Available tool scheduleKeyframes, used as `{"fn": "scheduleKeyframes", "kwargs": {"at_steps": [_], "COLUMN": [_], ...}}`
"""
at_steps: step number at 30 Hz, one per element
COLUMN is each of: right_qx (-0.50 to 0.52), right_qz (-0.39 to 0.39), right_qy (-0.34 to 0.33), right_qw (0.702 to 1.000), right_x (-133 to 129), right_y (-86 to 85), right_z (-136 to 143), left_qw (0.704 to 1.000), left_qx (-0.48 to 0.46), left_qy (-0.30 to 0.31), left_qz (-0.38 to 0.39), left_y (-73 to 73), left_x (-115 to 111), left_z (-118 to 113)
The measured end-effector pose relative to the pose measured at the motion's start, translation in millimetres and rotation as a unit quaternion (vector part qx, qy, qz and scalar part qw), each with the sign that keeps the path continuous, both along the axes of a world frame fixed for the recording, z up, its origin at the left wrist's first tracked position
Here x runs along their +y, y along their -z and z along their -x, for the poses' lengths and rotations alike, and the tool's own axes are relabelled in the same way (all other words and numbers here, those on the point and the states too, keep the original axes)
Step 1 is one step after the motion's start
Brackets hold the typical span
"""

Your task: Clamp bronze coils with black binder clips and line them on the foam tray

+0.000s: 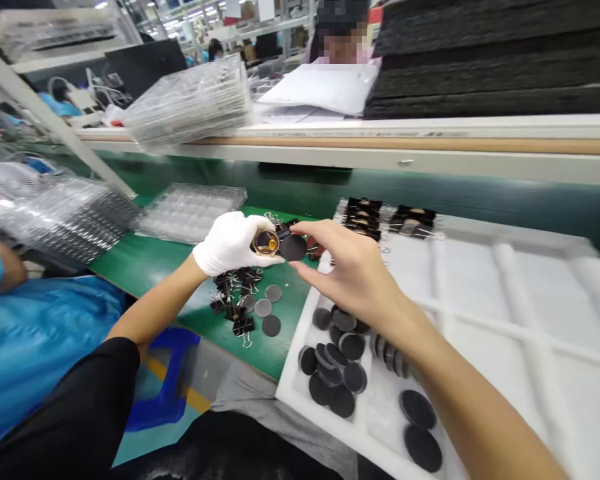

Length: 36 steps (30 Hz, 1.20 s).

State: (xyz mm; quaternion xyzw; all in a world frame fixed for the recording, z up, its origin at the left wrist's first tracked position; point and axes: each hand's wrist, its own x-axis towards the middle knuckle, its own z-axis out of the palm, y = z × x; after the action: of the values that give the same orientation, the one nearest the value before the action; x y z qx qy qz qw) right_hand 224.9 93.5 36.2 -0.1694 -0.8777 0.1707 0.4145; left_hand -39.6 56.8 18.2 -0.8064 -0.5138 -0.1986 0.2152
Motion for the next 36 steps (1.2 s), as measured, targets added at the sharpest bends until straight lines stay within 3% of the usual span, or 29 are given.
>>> {"fn": "scheduleKeyframes", "kwargs": {"at_steps": [4, 10, 17, 22, 25, 30, 33, 36], "right_qx": [0.042, 0.047, 0.105, 0.111, 0.073, 0.064, 0.090, 0.137], "right_qz": [-0.052, -0.092, -0.050, 0.133, 0.262, 0.415, 0.492, 0.535], "right_qy": [-0.023, -0.027, 0.109, 0.128, 0.094, 0.036, 0.046, 0.062], "right_qw": [0.997, 0.994, 0.987, 0.977, 0.958, 0.907, 0.865, 0.832], "right_x": [9, 15, 5, 1, 1, 6, 10, 14], "right_y": [2.8, 17.7, 34.7, 44.8, 40.6, 28.6, 26.8, 24.7], "right_z": [-2, 8, 30, 31, 29, 26, 23, 21], "left_qw": [0.995, 0.990, 0.983, 0.987, 0.988, 0.991, 0.982, 0.962], "left_qx": [-0.005, -0.017, -0.041, -0.050, -0.047, -0.063, -0.077, -0.061], "left_qy": [0.083, 0.116, 0.131, 0.127, 0.135, 0.110, 0.109, 0.058], "left_qz": [-0.063, -0.074, -0.125, -0.084, -0.058, 0.043, 0.135, 0.260], "left_y": [-14.5, -1.0, 10.3, 9.4, 9.6, 8.8, -2.1, -22.0], "left_x": [23, 28, 27, 26, 27, 24, 20, 16], "left_z": [-25, -17, -31, -35, -36, -41, -36, -20]}}
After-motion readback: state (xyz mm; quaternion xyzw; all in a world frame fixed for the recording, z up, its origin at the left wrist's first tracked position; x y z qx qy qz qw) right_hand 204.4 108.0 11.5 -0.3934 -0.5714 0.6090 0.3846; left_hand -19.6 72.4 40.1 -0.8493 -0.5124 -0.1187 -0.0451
